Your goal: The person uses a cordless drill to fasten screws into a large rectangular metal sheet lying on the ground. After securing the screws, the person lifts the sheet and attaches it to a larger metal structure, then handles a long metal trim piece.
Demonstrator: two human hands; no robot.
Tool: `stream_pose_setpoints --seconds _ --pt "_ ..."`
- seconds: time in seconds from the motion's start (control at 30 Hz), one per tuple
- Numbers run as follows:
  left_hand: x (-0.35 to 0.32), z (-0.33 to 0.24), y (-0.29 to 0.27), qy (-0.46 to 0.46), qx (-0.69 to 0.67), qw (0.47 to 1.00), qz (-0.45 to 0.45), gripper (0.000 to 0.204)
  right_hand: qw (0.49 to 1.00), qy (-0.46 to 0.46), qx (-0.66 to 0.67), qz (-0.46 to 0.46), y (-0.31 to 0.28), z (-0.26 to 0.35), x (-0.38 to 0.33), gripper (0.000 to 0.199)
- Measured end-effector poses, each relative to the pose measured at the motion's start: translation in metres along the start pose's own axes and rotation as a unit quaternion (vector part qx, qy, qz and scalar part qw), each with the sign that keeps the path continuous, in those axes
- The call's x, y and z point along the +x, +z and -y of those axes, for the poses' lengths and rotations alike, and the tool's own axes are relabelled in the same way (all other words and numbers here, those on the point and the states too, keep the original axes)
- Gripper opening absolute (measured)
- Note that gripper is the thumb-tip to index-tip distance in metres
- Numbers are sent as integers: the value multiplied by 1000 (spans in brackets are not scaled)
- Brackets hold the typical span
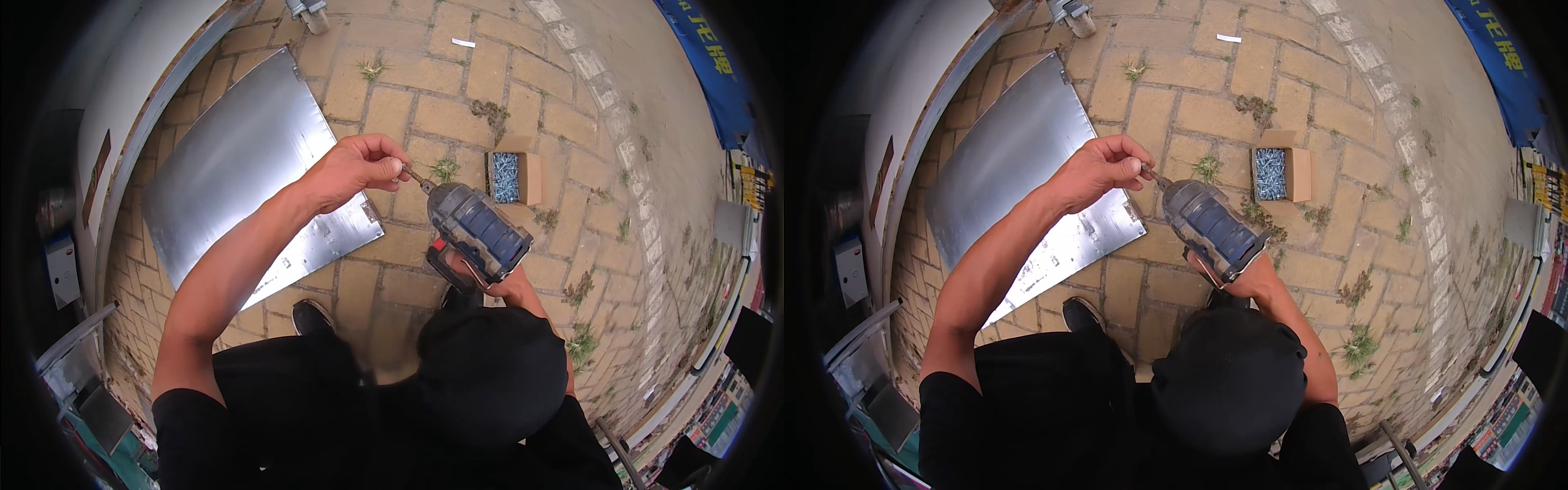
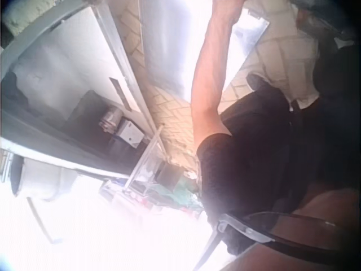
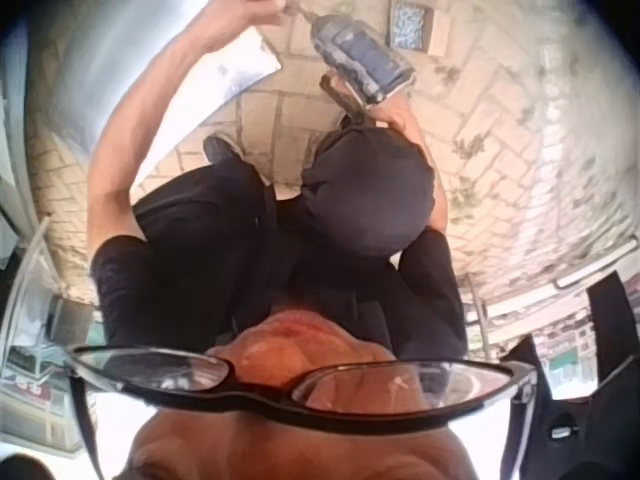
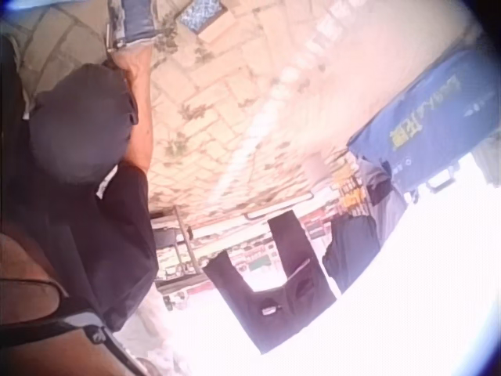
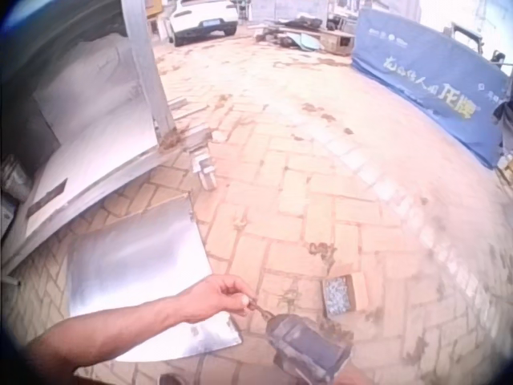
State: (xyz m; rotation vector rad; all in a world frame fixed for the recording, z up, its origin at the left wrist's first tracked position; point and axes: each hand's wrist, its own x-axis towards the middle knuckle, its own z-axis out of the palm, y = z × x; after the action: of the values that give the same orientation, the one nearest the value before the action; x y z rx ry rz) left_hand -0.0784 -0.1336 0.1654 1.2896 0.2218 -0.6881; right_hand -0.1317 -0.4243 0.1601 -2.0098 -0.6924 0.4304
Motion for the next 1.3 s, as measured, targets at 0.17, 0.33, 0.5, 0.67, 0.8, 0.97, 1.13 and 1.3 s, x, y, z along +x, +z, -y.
stream_pose_setpoints --seconds 0.17,0.33,0.5,0.67,0.8,0.97,1.13,1.3 --pt "20 42 -2 -34 -263 964 -17 12 992 114 26 51 2 -1 14 30" --pt "13 126 41 41 -516 828 -217 12 982 121 32 142 11 -6 37 35" --pt "6 190 89 61 -577 707 -404 10 936 233 -89 248 26 1 33 46" --pt "-2 197 89 36 -473 722 -503 29 935 183 -147 267 50 0 32 47" --pt "-1 194 80 57 -465 724 -507 45 932 204 -138 265 56 2 42 45" --pt "-2 202 71 42 -465 742 -481 45 941 195 -148 232 64 -1 39 45" --pt "3 203 72 40 -470 728 -496 34 941 202 -134 235 63 -1 41 46" --pt "9 202 73 33 -453 715 -531 20 936 214 -122 250 58 -4 45 47"
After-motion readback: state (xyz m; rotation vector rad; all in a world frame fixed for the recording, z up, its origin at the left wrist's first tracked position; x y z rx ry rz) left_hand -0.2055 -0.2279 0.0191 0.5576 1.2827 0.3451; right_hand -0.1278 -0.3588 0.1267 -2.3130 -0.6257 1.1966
